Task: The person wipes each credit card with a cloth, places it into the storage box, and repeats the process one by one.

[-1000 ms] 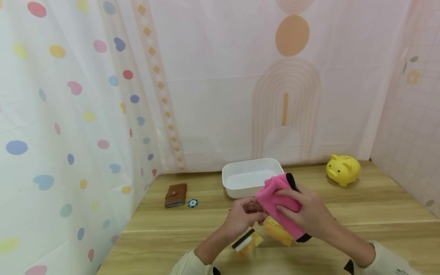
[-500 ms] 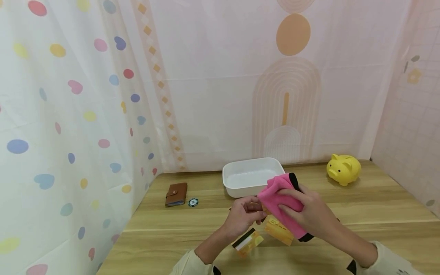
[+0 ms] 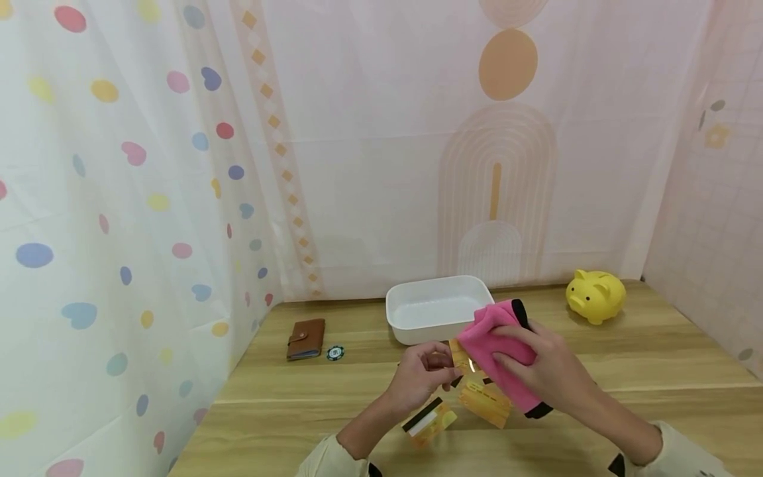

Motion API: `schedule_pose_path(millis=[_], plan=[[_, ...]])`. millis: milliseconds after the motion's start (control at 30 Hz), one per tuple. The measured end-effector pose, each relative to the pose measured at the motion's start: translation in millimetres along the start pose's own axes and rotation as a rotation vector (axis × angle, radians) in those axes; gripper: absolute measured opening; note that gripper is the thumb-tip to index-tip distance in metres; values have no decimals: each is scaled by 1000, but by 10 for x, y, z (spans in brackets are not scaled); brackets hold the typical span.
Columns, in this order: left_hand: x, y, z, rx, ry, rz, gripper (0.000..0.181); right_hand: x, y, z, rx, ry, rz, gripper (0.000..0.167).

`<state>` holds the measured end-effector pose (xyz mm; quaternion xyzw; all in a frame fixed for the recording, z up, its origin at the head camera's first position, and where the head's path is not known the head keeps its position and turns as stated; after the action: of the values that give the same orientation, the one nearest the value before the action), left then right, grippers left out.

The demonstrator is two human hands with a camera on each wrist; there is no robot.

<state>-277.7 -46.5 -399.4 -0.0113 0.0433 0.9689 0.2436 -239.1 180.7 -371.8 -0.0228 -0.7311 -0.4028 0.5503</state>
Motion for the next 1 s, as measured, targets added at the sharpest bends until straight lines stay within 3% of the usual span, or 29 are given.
schedule_pose_path(millis=[333, 567, 1000], plan=[[5, 27, -17, 13, -19, 5, 9, -19, 38, 72, -10, -28, -10, 38], [25, 44, -11, 10, -27, -7, 14, -9, 68, 123, -19, -37, 3, 38], [46, 107, -72, 26, -35, 22, 11, -42, 97, 199, 7, -96, 2, 36]])
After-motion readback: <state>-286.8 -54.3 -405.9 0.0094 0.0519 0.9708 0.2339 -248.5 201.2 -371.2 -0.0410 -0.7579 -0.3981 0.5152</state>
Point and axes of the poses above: each hand's wrist, its own x-axis towards the middle knuckle, its own y-axis out of the back of the hand, z = x × y, the point moved 1 cm from there along x, towards the middle knuckle, and after that the axes turned 14 degrees about y, right-handed, at the moved point
